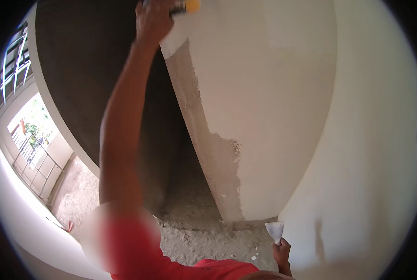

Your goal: The person applies plaster to a wall using a trowel and a smaller scraper. They repeatedly scoop plaster from a board and spread it onto the wall surface, smoothing it with the trowel. The person occasionally pauses to reload the trowel from the board.

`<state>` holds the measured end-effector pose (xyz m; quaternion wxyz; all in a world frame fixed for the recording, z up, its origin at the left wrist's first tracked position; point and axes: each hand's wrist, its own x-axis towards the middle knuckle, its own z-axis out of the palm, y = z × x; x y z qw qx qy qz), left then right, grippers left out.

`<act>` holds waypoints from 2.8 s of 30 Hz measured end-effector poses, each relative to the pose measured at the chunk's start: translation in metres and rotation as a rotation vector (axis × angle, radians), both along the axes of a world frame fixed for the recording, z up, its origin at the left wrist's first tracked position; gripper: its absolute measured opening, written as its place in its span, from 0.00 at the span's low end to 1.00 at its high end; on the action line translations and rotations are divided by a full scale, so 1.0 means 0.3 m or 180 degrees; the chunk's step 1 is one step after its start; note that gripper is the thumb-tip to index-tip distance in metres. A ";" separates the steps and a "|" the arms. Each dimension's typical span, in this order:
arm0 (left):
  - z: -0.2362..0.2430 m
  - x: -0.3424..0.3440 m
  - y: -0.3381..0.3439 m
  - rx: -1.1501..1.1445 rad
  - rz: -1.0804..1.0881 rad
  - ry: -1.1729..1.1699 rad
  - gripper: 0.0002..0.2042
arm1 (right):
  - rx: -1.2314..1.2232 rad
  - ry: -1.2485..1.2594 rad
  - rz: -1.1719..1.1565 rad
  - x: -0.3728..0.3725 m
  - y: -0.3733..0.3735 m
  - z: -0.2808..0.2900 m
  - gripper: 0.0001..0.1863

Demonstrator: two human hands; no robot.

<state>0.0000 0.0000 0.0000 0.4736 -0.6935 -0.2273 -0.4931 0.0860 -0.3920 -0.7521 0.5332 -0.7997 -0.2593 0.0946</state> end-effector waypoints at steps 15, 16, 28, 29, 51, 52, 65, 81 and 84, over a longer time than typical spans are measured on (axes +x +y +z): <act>-0.089 0.003 -0.025 -0.0612 0.0118 0.0644 0.29 | -0.0599 0.0074 0.0075 0.023 -0.154 0.031 0.13; -0.191 -0.003 0.038 -0.0054 0.0349 0.0495 0.31 | -0.0565 0.0075 0.0119 0.029 -0.152 0.038 0.13; -1.275 -0.169 0.020 -0.1375 -0.0241 0.0676 0.39 | -0.0803 0.0037 -0.0006 0.068 -0.216 0.080 0.12; -1.234 -0.186 -0.005 -0.1505 -0.0332 0.0683 0.38 | -0.0769 0.0046 -0.0020 0.071 -0.220 0.036 0.12; -0.158 0.033 -0.065 -0.0956 0.0423 0.0346 0.30 | -0.0959 -0.0387 0.0291 0.064 -0.202 -0.094 0.17; -0.235 0.026 -0.093 -0.0999 0.0501 0.0383 0.30 | -0.0969 -0.0228 0.0312 0.068 -0.198 -0.044 0.17; -1.420 -0.149 0.011 -0.1712 -0.0238 0.0597 0.36 | -0.1132 -0.0360 0.0277 0.139 -0.258 0.016 0.18; 0.014 0.117 -0.048 -0.0668 0.0025 0.0123 0.30 | -0.0730 -0.0205 0.0231 0.063 -0.197 -0.069 0.18; -0.082 0.106 -0.114 -0.0961 0.0210 0.0217 0.29 | -0.1035 -0.0216 0.0319 0.068 -0.211 -0.084 0.17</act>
